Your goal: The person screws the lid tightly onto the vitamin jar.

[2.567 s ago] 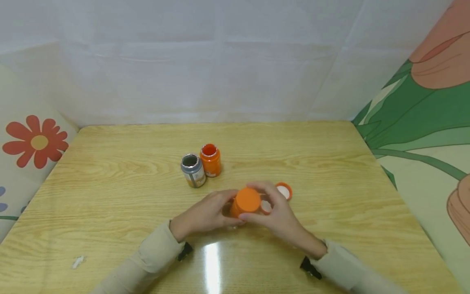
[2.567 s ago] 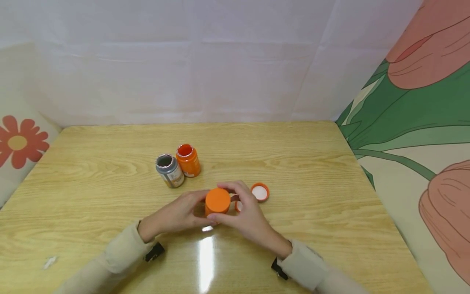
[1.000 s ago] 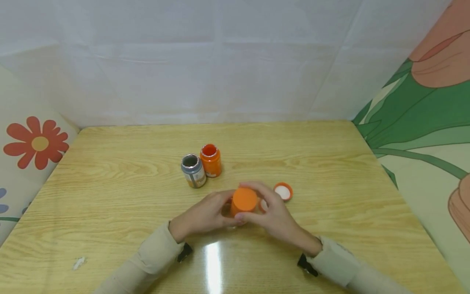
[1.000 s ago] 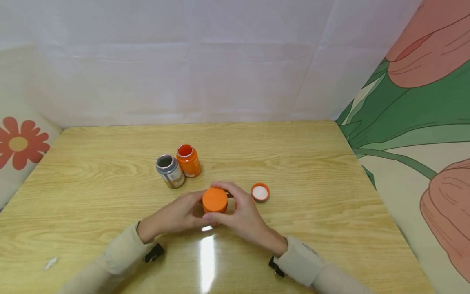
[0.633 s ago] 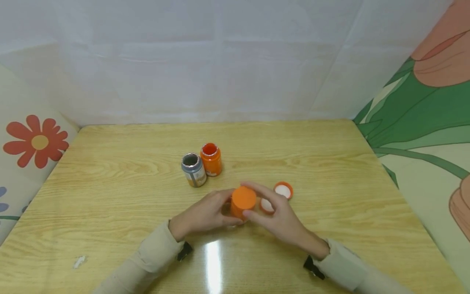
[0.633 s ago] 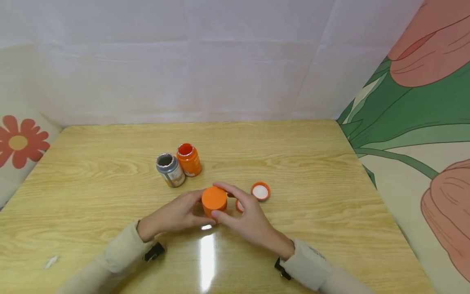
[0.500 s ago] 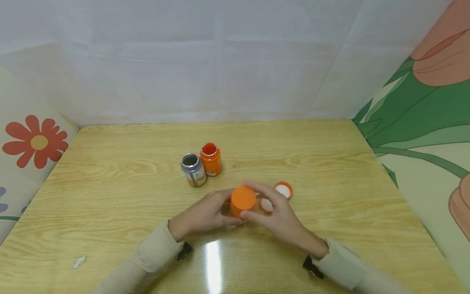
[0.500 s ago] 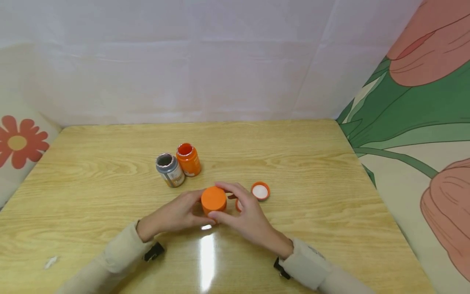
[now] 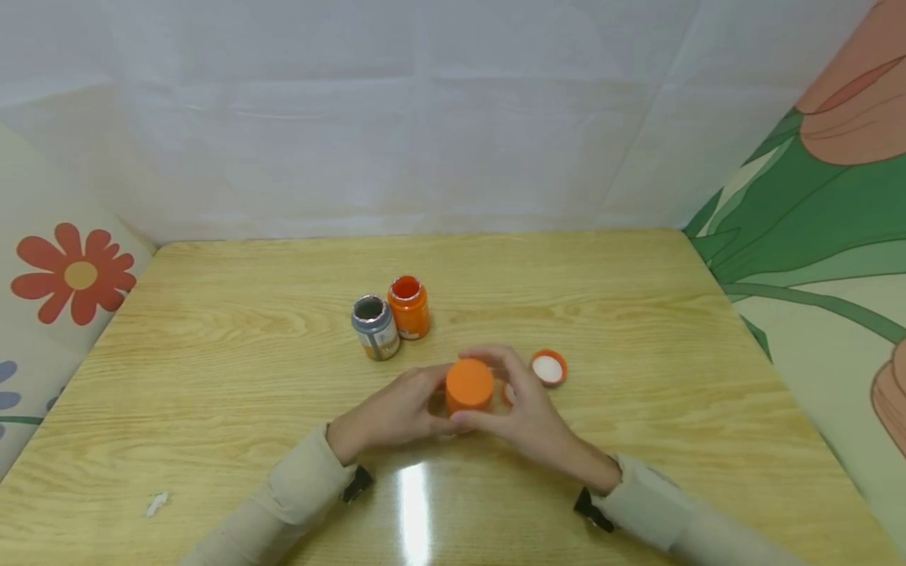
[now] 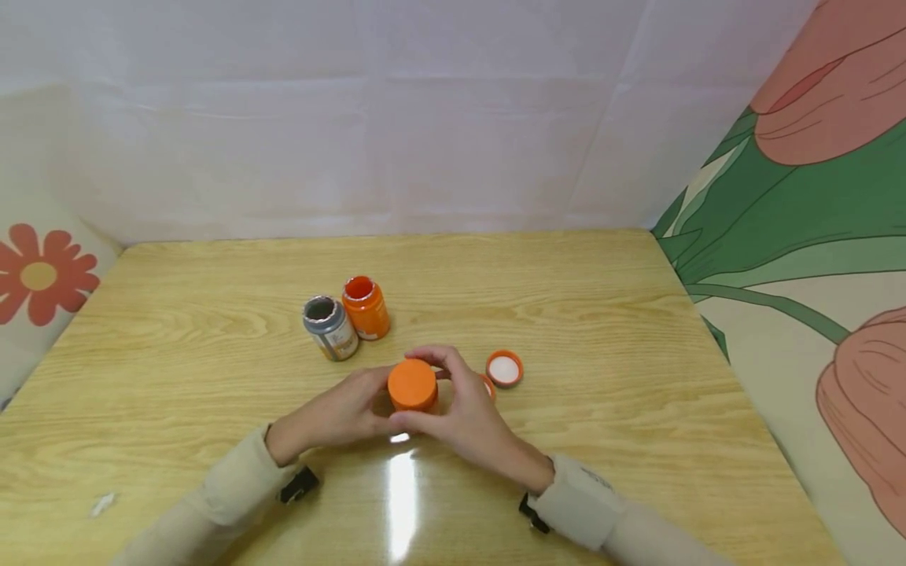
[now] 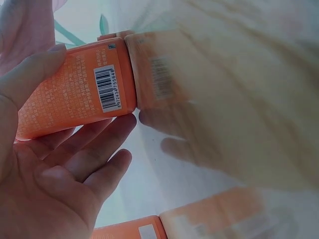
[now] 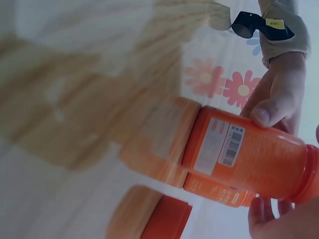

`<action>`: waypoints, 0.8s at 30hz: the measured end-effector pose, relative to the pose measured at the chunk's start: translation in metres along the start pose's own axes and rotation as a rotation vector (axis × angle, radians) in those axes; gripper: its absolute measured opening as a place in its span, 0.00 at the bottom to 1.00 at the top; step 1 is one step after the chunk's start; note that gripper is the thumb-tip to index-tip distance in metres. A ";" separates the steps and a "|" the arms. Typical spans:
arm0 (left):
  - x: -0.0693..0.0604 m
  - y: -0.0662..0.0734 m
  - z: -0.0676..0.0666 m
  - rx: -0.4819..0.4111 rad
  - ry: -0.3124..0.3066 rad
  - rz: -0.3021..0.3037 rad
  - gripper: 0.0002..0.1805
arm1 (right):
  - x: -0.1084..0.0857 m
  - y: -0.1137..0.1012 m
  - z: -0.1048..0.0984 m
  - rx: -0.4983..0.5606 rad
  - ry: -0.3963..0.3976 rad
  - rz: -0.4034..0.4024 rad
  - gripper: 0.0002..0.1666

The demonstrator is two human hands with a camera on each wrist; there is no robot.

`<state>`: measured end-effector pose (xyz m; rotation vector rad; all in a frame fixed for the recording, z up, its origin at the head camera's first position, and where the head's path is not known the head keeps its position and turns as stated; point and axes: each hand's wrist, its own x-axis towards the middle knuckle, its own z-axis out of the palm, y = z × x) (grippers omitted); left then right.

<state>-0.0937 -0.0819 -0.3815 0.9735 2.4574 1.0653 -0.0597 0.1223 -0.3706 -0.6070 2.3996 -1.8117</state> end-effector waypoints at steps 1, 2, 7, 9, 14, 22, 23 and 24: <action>0.000 0.000 0.000 0.000 -0.001 0.000 0.28 | 0.000 0.000 -0.001 -0.005 -0.005 -0.012 0.42; 0.000 0.000 0.000 0.000 -0.001 0.000 0.28 | -0.001 0.000 -0.002 -0.016 -0.009 -0.022 0.42; 0.001 0.001 0.000 -0.005 -0.003 0.002 0.25 | -0.001 0.001 -0.003 -0.061 -0.008 -0.061 0.39; 0.001 0.001 0.000 -0.003 -0.002 -0.002 0.26 | -0.001 0.002 -0.002 -0.075 0.002 -0.070 0.40; 0.000 0.001 0.000 0.005 -0.007 -0.009 0.29 | 0.001 0.002 0.001 -0.088 0.030 -0.100 0.41; 0.000 0.002 0.000 -0.003 -0.010 -0.012 0.30 | -0.001 0.001 0.000 -0.041 -0.012 -0.076 0.41; 0.000 0.002 0.000 -0.003 -0.010 -0.011 0.30 | -0.001 0.001 -0.001 -0.034 -0.022 -0.079 0.41; 0.000 0.002 0.000 -0.004 -0.010 -0.009 0.30 | -0.002 0.002 -0.002 -0.024 -0.031 -0.083 0.40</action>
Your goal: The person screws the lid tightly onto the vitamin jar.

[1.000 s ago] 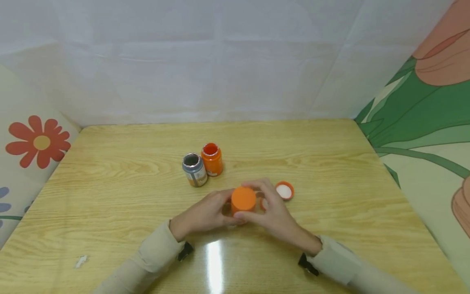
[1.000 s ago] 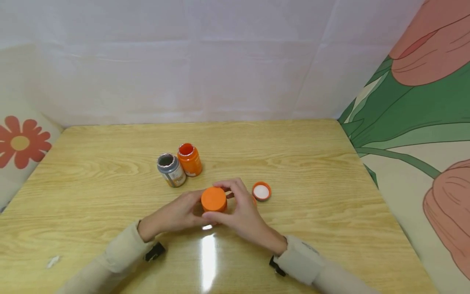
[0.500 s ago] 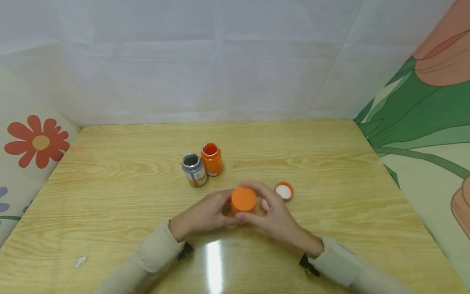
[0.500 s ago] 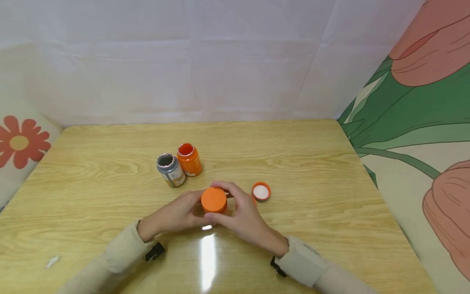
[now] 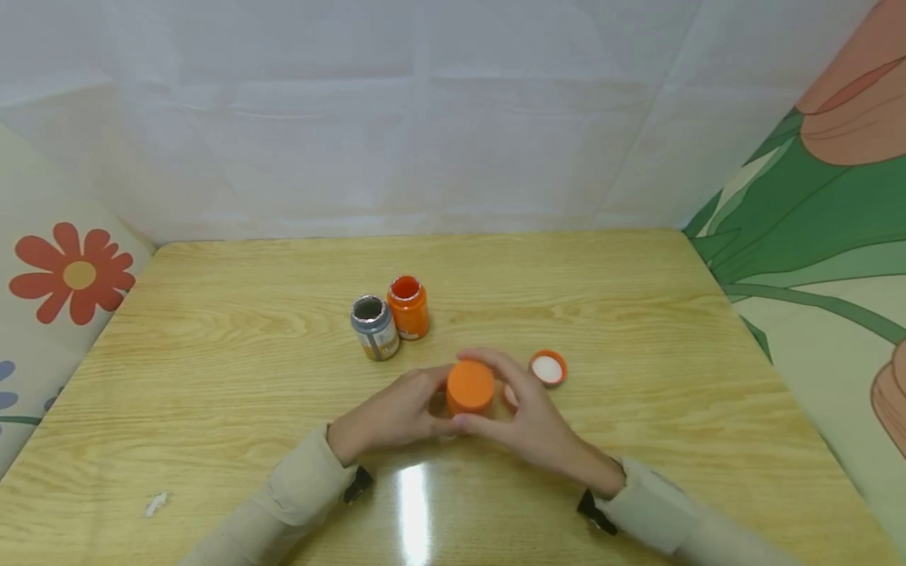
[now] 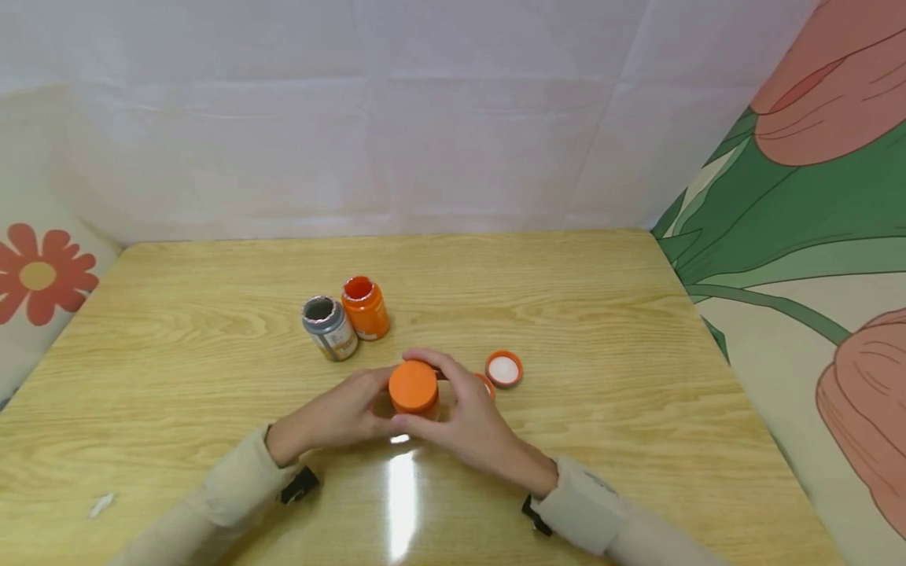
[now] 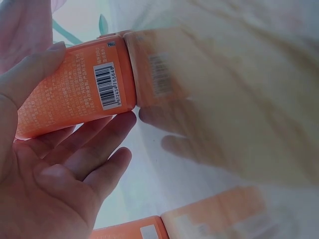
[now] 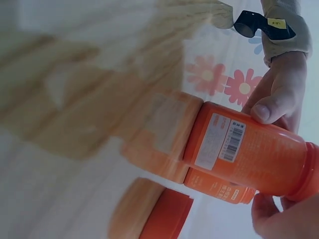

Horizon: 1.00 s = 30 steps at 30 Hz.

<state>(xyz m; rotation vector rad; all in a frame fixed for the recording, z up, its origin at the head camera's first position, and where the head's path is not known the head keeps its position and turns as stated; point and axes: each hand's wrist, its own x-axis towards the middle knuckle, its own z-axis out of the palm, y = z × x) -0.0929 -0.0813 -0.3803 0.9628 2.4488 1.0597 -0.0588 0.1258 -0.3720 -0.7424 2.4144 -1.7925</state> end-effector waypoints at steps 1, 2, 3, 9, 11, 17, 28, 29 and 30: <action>0.000 0.000 0.000 0.000 0.001 0.002 0.29 | -0.001 0.000 -0.001 0.006 -0.007 -0.007 0.39; 0.000 0.000 0.000 0.000 0.001 0.004 0.29 | -0.002 0.001 -0.002 0.013 -0.014 -0.013 0.38; 0.001 0.000 0.000 -0.001 0.001 0.007 0.29 | -0.002 0.002 -0.003 0.025 -0.020 -0.016 0.38; 0.001 0.000 -0.001 0.005 0.003 0.014 0.28 | -0.002 0.003 -0.003 0.034 0.000 0.007 0.38; 0.001 0.000 -0.001 0.004 -0.002 0.009 0.28 | -0.001 0.001 -0.002 0.005 0.020 0.024 0.39; 0.001 0.000 0.000 -0.002 -0.016 -0.006 0.30 | 0.004 -0.002 0.003 -0.025 0.040 0.067 0.39; 0.000 0.000 0.000 0.004 -0.003 -0.006 0.30 | 0.000 -0.001 -0.001 0.034 -0.005 0.058 0.40; 0.000 0.000 0.000 0.002 -0.001 -0.003 0.30 | -0.001 0.000 -0.002 0.029 -0.013 0.037 0.39; 0.001 0.000 0.000 -0.001 0.000 0.002 0.30 | -0.002 0.000 -0.004 0.021 -0.021 0.016 0.38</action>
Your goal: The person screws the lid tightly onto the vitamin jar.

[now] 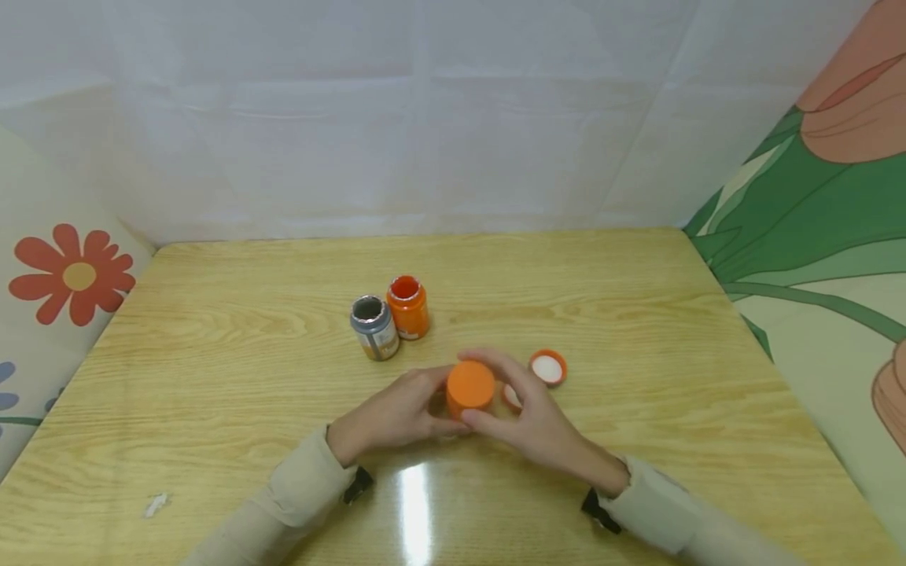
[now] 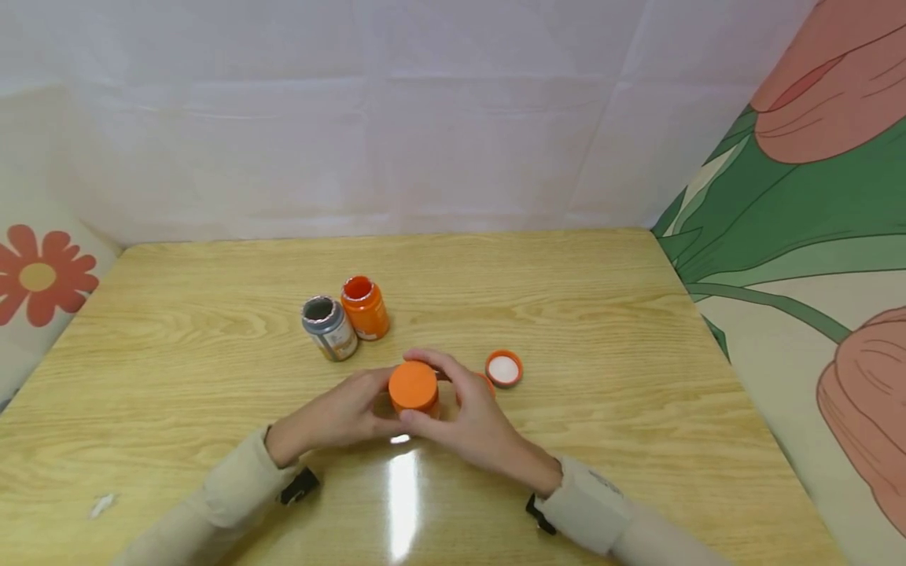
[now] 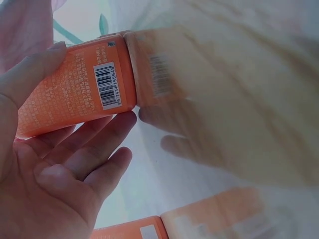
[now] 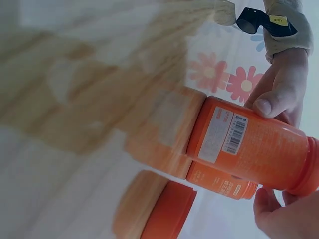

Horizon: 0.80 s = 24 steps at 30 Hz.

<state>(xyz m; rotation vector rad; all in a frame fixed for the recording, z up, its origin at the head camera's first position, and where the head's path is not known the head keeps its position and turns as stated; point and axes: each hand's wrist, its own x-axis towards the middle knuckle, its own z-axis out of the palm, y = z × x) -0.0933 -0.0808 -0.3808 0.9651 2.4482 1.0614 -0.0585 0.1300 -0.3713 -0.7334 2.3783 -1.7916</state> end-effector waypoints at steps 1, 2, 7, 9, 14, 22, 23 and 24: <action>0.000 0.000 0.000 -0.002 0.001 0.003 0.29 | -0.001 0.001 -0.001 -0.009 -0.007 -0.019 0.36; 0.000 0.000 0.000 -0.006 0.001 0.006 0.29 | -0.001 0.002 -0.002 -0.021 -0.012 -0.034 0.35; 0.000 0.000 0.000 0.005 0.004 0.008 0.28 | -0.002 0.003 -0.002 -0.088 0.030 -0.053 0.35; 0.000 0.000 0.000 0.011 0.007 0.009 0.28 | -0.001 0.003 -0.001 -0.110 0.060 -0.057 0.36; 0.000 -0.001 0.000 0.006 0.004 0.002 0.28 | 0.004 0.001 0.006 -0.094 0.079 -0.010 0.36; 0.000 -0.001 -0.001 0.000 -0.006 -0.014 0.30 | 0.005 -0.002 0.004 -0.046 0.031 0.067 0.42; 0.000 -0.001 -0.001 0.000 -0.007 -0.013 0.30 | 0.004 -0.001 0.003 -0.043 0.018 0.054 0.42; 0.000 -0.001 -0.001 0.000 -0.008 -0.012 0.30 | 0.004 -0.001 0.002 -0.038 0.003 0.037 0.42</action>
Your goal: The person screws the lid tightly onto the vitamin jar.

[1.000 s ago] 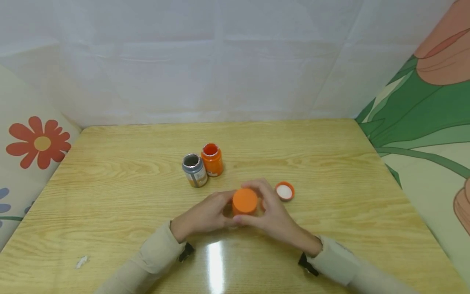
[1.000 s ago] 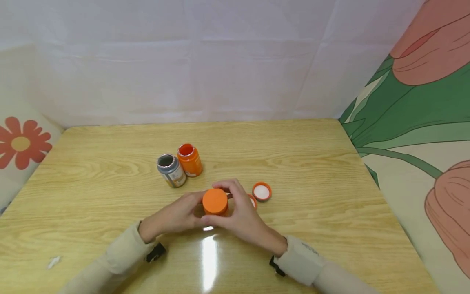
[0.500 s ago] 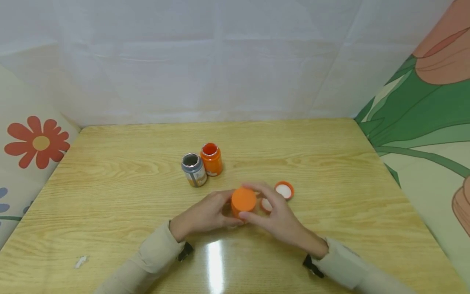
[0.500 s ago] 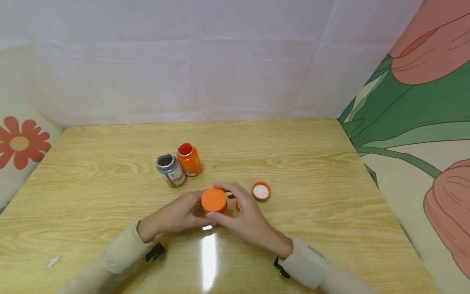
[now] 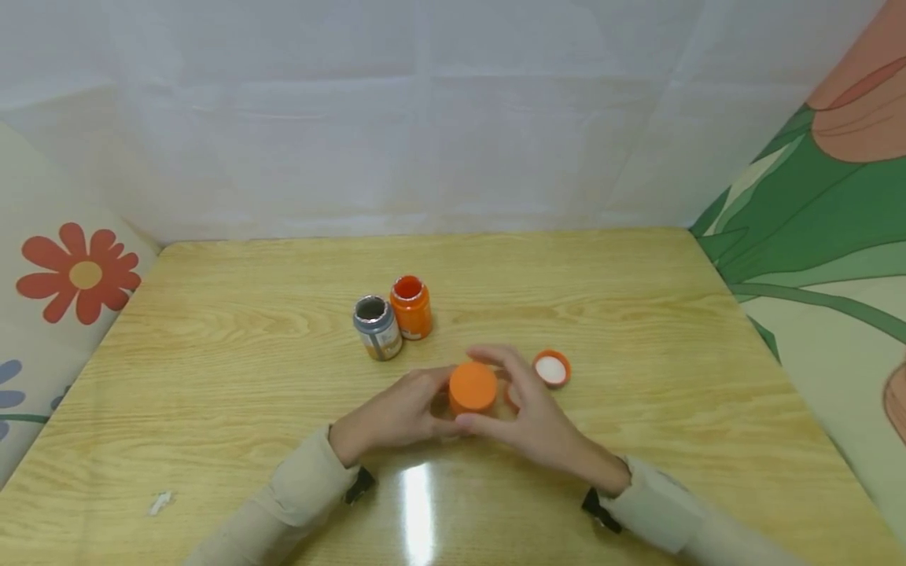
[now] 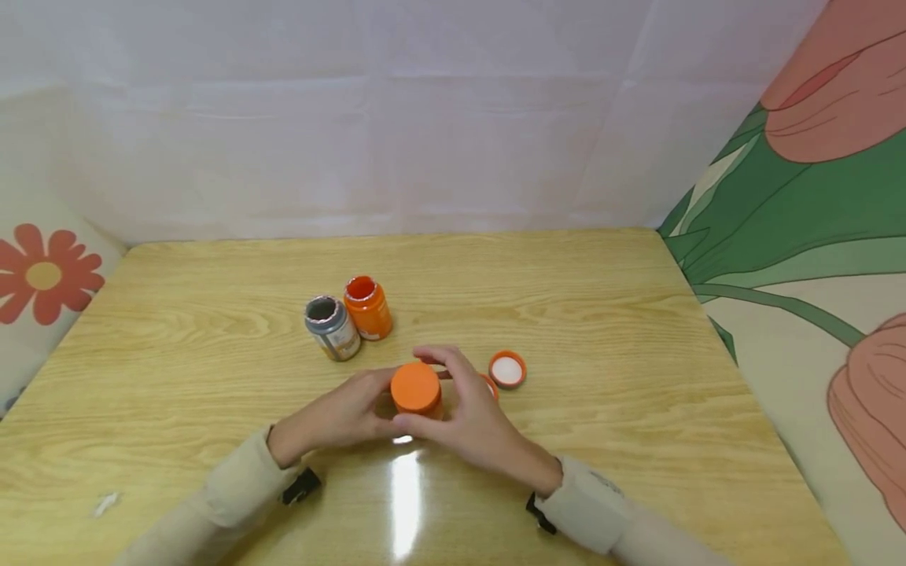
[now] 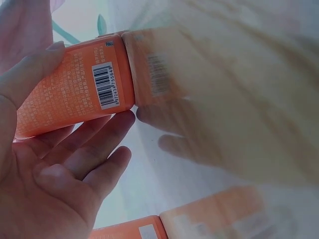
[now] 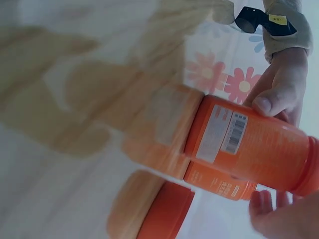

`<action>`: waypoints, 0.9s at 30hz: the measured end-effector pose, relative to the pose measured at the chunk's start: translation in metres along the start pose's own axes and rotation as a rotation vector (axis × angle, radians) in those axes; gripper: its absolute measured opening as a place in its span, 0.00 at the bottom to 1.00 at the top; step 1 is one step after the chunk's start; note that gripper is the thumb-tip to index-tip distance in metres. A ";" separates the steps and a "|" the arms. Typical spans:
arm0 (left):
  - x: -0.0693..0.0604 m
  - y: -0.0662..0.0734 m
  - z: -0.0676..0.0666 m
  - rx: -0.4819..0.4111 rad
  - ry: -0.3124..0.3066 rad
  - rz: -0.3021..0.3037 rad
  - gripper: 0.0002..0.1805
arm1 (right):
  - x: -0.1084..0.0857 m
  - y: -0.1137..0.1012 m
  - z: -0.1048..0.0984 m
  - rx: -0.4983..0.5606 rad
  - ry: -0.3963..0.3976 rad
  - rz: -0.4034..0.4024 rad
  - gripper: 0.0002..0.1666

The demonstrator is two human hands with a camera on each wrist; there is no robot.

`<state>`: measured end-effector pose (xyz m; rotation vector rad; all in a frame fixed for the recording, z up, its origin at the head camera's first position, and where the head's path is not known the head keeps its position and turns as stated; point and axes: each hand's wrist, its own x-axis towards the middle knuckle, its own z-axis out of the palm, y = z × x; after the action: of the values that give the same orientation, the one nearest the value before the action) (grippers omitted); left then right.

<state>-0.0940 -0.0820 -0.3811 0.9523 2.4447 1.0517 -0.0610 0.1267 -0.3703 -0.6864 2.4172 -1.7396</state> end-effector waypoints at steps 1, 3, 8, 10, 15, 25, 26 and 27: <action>0.000 0.000 0.000 0.001 0.000 0.002 0.30 | -0.001 0.001 -0.001 0.003 -0.014 -0.022 0.42; 0.000 0.001 0.000 0.002 -0.001 0.009 0.29 | -0.001 0.002 -0.004 0.011 -0.039 -0.064 0.40; 0.001 0.002 -0.001 0.004 0.000 0.016 0.30 | -0.001 0.004 -0.005 -0.024 -0.036 -0.115 0.36; 0.001 0.003 -0.001 0.006 0.002 0.014 0.30 | 0.000 0.003 -0.004 -0.040 -0.013 -0.111 0.35; 0.001 0.003 -0.002 0.007 0.004 -0.003 0.29 | 0.004 0.001 0.000 -0.035 0.025 -0.082 0.35; 0.000 0.002 0.000 -0.014 0.002 -0.030 0.30 | 0.006 0.002 0.003 -0.030 0.025 -0.047 0.34; 0.000 0.002 0.000 -0.018 0.002 -0.030 0.30 | 0.006 0.002 0.003 -0.026 0.022 -0.048 0.33; 0.000 0.002 0.000 -0.020 0.001 -0.028 0.30 | 0.006 0.002 0.003 -0.021 0.019 -0.048 0.33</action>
<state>-0.0929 -0.0811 -0.3797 0.9095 2.4368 1.0650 -0.0659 0.1226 -0.3720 -0.7402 2.4542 -1.7487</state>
